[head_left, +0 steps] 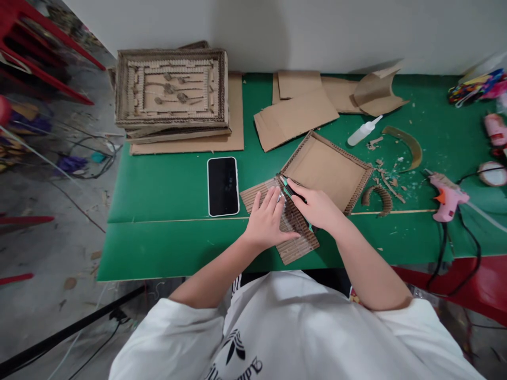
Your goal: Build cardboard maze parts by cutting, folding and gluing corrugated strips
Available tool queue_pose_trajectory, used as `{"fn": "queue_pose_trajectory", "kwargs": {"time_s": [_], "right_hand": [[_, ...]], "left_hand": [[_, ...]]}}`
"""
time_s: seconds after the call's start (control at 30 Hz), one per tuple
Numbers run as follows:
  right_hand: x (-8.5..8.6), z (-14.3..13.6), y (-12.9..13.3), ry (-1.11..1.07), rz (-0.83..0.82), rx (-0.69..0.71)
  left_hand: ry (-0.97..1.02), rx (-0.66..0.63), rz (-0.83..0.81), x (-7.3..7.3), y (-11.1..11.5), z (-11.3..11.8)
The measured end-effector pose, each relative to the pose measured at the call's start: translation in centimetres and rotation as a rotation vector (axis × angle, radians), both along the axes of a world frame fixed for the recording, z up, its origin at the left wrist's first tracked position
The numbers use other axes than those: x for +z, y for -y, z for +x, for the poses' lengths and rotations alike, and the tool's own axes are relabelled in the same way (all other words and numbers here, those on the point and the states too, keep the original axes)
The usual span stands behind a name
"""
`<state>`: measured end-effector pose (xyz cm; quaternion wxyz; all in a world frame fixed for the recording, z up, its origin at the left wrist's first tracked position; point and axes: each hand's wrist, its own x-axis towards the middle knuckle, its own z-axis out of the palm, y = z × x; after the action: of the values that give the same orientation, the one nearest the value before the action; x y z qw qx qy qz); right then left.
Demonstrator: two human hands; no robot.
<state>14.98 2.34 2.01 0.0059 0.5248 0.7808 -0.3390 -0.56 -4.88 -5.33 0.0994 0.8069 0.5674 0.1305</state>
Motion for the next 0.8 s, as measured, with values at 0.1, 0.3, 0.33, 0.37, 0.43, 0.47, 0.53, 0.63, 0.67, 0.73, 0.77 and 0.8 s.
{"fn": "queue_pose_trajectory", "kwargs": {"time_s": [0.1, 0.3, 0.33, 0.37, 0.43, 0.47, 0.53, 0.63, 0.67, 0.73, 0.77, 0.8], "right_hand": [[0.0, -0.1, -0.1, 0.017, 0.001, 0.011], [0.1, 0.1, 0.1, 0.010, -0.003, 0.022], [0.2, 0.1, 0.1, 0.006, -0.004, 0.024], [0.2, 0.1, 0.2, 0.002, -0.004, 0.026], [0.4, 0.0, 0.3, 0.000, 0.000, 0.032], [0.5, -0.1, 0.4, 0.001, 0.004, 0.039], [0.8, -0.2, 0.5, 0.016, 0.018, 0.048], [1.0, -0.4, 0.5, 0.043, 0.024, 0.046], [1.0, -0.4, 0.5, 0.054, 0.019, 0.044], [1.0, -0.4, 0.4, 0.080, 0.007, 0.046], [1.0, -0.4, 0.3, 0.097, 0.005, 0.048], [1.0, -0.5, 0.2, 0.114, 0.004, 0.052]], "left_hand": [[-0.002, -0.001, 0.002, 0.0, 0.0, 0.0], [-0.009, -0.002, -0.005, 0.0, 0.0, 0.0], [-0.009, -0.002, -0.007, 0.0, 0.0, 0.0], [-0.006, -0.001, -0.006, 0.0, 0.0, 0.0], [0.001, -0.001, -0.004, 0.0, 0.0, 0.0], [0.005, -0.001, -0.004, 0.0, 0.0, 0.0], [0.008, 0.000, -0.008, 0.0, 0.0, -0.1], [0.006, 0.003, -0.008, 0.0, 0.0, -0.1], [0.007, 0.002, -0.005, 0.0, 0.0, 0.0], [0.014, 0.000, -0.002, -0.1, 0.0, 0.0], [0.018, -0.001, -0.001, -0.1, 0.0, 0.0], [0.022, -0.002, 0.002, -0.1, 0.0, 0.0]]}}
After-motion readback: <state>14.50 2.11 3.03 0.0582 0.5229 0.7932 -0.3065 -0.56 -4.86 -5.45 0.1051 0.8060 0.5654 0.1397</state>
